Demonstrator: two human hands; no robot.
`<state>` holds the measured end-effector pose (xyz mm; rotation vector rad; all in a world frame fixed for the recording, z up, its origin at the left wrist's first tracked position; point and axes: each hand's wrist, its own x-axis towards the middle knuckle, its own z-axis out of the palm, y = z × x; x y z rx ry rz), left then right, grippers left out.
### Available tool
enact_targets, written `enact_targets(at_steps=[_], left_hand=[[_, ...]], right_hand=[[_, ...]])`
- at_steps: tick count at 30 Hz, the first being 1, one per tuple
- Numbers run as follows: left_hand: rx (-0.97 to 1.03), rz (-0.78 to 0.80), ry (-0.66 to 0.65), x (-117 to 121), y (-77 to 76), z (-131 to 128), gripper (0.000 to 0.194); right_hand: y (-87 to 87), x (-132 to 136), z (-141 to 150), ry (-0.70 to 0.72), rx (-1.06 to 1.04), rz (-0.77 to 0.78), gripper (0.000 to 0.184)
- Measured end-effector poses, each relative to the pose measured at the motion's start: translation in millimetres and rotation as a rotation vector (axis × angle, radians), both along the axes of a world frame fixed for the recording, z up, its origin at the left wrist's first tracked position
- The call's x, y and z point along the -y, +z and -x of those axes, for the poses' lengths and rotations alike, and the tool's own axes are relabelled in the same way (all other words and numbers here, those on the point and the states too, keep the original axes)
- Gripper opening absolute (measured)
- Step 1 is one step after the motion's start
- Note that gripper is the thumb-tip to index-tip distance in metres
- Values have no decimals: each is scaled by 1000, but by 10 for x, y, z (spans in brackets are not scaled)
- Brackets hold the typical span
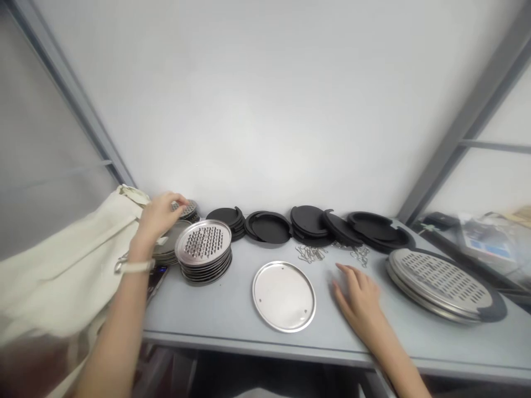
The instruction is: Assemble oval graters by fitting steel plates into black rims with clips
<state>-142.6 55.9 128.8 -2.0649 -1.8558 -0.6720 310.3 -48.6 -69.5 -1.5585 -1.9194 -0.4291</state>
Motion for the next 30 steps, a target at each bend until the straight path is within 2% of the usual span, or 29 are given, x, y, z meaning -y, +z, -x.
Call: enact_targets(at_steps=[2, 4, 8, 11, 16, 19, 23, 26, 30], left_hand=[[-132, 140, 95, -392, -102, 242, 20], [-157, 183, 115, -639, -271, 387, 29], [-170, 210, 155, -766, -535, 449, 32], [-186, 222, 179, -768, -574, 422, 27], [-217, 206, 222, -752, -535, 364, 20], [-225, 167, 265, -684, -542, 306, 28], [-234, 13, 277, -573, -483, 217, 36], [-244, -90, 229, -471, -299, 162, 33], [-197, -374, 153, -202, 46, 58, 30]], right_hand=[[-12, -6, -6, 2, -6, 14, 39], [-22, -7, -8, -12, -7, 24, 38], [-22, 6, 3, -52, -8, 30, 38], [-3, 23, 16, -55, -16, 47, 39], [10, 30, 24, -50, -37, 60, 39], [-8, 18, 18, -50, -42, 62, 39], [-21, 12, 12, -59, -47, 65, 40], [-8, 25, 20, -64, -47, 92, 40], [21, 47, 38, -66, -46, 115, 39]])
